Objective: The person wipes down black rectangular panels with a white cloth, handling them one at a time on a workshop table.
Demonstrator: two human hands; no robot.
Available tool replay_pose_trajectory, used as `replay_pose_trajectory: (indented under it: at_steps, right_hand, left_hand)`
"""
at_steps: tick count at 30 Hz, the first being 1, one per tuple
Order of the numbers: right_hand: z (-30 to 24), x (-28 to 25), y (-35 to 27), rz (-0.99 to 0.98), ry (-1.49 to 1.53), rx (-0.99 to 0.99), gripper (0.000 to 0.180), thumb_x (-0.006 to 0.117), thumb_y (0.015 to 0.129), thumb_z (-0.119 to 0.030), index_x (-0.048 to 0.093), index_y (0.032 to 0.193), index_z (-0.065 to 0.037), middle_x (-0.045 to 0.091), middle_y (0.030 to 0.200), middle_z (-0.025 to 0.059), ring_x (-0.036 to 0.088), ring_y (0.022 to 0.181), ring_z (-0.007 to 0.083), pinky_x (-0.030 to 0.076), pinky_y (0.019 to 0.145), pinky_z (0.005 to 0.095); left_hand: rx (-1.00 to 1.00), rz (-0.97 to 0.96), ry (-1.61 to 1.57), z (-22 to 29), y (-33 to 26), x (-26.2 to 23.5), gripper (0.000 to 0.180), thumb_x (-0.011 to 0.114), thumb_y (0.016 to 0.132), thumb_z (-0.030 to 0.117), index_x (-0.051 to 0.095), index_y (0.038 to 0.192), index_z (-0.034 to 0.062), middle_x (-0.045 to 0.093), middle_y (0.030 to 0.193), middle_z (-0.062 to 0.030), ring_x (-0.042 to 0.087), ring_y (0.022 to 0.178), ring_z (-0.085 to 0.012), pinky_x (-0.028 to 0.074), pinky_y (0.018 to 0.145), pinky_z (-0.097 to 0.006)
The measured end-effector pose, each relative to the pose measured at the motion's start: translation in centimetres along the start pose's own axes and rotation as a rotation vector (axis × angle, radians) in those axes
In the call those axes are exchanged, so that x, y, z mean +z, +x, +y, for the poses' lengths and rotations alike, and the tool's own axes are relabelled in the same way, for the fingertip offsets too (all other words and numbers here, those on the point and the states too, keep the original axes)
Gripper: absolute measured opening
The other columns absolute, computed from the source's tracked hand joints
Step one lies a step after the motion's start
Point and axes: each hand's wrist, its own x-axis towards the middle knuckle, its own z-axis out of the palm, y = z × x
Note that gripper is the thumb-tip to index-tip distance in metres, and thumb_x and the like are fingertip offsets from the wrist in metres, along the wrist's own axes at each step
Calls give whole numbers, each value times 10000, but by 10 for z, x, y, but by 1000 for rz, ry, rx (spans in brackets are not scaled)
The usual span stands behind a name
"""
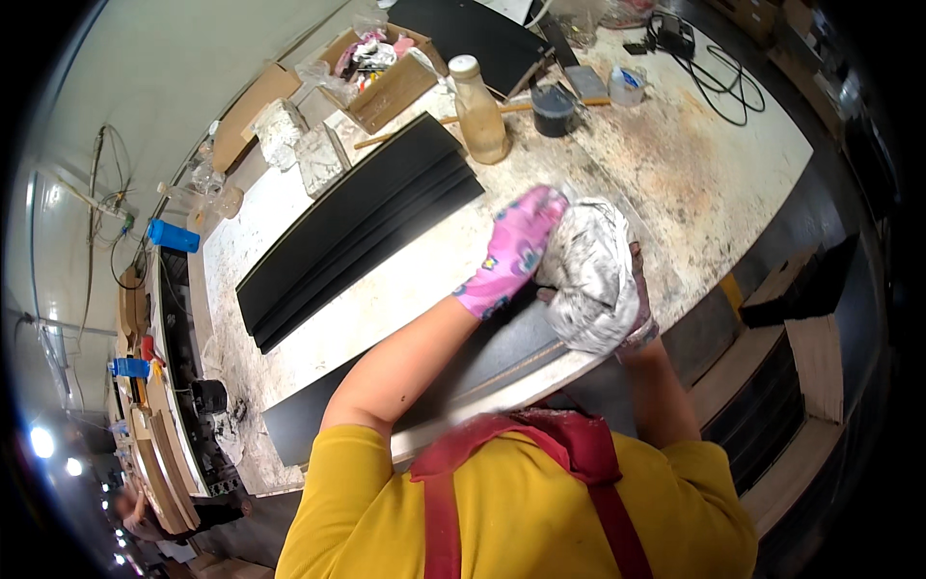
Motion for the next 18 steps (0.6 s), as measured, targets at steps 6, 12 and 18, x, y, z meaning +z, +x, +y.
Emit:
replay_pose_trajectory:
  at_steps: [6,12,18]
  right_hand:
    - [-75,34,55,-191,-149,-134,497,598,886,-140,456,1339,7,600,1220,174,621,1081,251,529,938,364]
    - [-124,157,187,-39,-1749,-1240,521,647,856,-239,524,1349,-128,518,1343,129,463,1261,290,341,1095,381]
    - [-57,126,256,48,-2253,-1008,530,716,776,-267,568,1277,-175,406,1410,151,363,1315,399,363,1086,443]
  left_hand:
    - [148,175,-36,-9,53,-79,468,575,958,293,453,1355,75,578,1208,-170,600,1047,-274,478,927,-371]
    - [109,142,218,-37,122,-108,751,659,882,308,276,1472,44,475,1356,-229,514,1216,-291,423,1001,-373]
    - [423,-64,341,-79,182,-98,657,702,828,298,438,1359,14,465,1356,-240,511,1206,-331,420,998,-399]
